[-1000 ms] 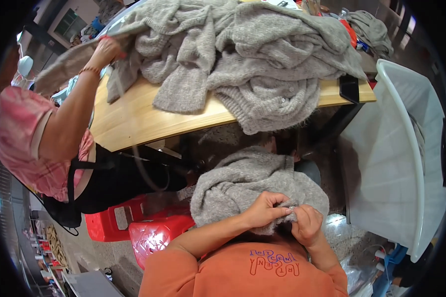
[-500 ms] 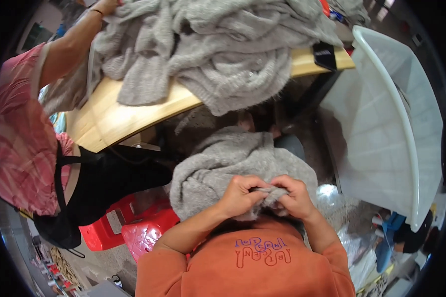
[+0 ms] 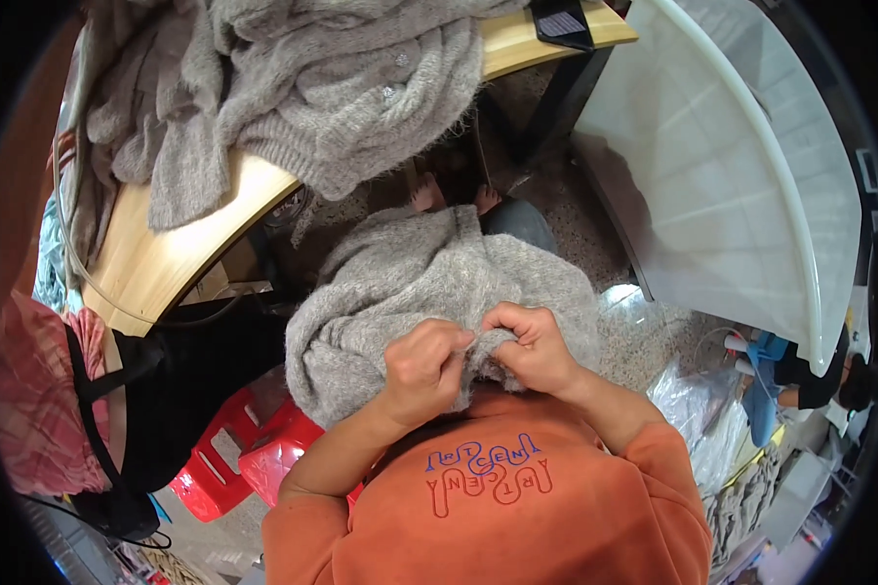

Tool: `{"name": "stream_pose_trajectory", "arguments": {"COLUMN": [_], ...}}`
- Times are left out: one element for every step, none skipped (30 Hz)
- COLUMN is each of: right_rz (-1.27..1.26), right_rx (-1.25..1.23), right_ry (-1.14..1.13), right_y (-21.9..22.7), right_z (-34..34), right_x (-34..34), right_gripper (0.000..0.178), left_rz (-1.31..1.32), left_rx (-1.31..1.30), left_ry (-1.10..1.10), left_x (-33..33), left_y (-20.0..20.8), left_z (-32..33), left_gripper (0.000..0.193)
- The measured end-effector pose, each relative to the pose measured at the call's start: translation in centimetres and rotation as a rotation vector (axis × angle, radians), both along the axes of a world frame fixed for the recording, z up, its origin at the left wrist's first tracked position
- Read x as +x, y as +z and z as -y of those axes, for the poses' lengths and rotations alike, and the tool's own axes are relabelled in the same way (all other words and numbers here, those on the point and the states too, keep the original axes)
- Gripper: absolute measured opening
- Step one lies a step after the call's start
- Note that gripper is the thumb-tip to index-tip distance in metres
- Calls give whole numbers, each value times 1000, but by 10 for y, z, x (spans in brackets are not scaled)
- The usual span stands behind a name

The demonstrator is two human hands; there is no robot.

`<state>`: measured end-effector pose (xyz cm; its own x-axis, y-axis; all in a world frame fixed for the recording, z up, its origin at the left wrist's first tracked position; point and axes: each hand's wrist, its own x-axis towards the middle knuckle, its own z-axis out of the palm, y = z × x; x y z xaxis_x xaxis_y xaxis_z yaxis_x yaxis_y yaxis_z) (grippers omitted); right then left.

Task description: Inspecting knitted sweaters for defects and removing loose threads by hand.

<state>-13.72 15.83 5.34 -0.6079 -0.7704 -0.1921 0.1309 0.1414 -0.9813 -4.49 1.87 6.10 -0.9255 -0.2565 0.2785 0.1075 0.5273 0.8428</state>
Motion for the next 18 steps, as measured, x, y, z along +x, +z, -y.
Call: {"name": "stream_pose_trajectory", "arguments": {"right_rz": [-39,-35,-219,-403,-490,-486,-564,-642,-641,-761,-881,-882,-900,-919,-920,-940,-958,-957], "right_rx": [19,19,-27,-72,-132,-130,-144,-158,-157,-195,-233,-233,-243,-253,-253,-251,-249,-248], "right_ry": [-15,-26,-44,-63,-78,-86,-93,-100,-104,-128,-152,-154,-165,-174,-174,-203,-231,-230], "right_y": [2,5,7,9,10,12,13,14,14,14,13,13,13,12,10,7,4,2], "right_z": [0,0,0,0,1,1,1,1,2,3,4,5,5,5,5,5,4,3], "right_x": [1,3,4,4,5,7,7,8,8,7,7,6,6,6,6,7,7,8], "right_gripper": [14,14,16,17,20,20,21,21,21,23,24,24,26,28,28,30,31,31], "left_rz": [-92,-186,-228,-226,-266,-304,-342,-340,-366,-392,-392,-401,-410,-411,-404,-396,-396,-393], "left_rx": [-94,-188,-261,-262,-293,-323,-367,-366,-377,-388,-388,-393,-397,-397,-391,-383,-383,-370], "left_ry": [23,45,39,30,30,32,20,12,7,2,-2,-3,-3,-3,-10,-15,-14,-41], "left_x": [0,1,3,5,7,9,9,10,10,10,10,9,9,9,9,9,9,9], "left_y": [0,1,1,1,3,4,5,5,6,6,7,8,8,7,5,4,4,4], "left_z": [-1,-2,-2,-4,-5,-5,-5,-6,-6,-6,-8,-11,-13,-14,-14,-15,-15,-15], "left_gripper": [17,18,19,19,18,18,19,19,20,20,20,20,21,21,21,22,22,22]}}
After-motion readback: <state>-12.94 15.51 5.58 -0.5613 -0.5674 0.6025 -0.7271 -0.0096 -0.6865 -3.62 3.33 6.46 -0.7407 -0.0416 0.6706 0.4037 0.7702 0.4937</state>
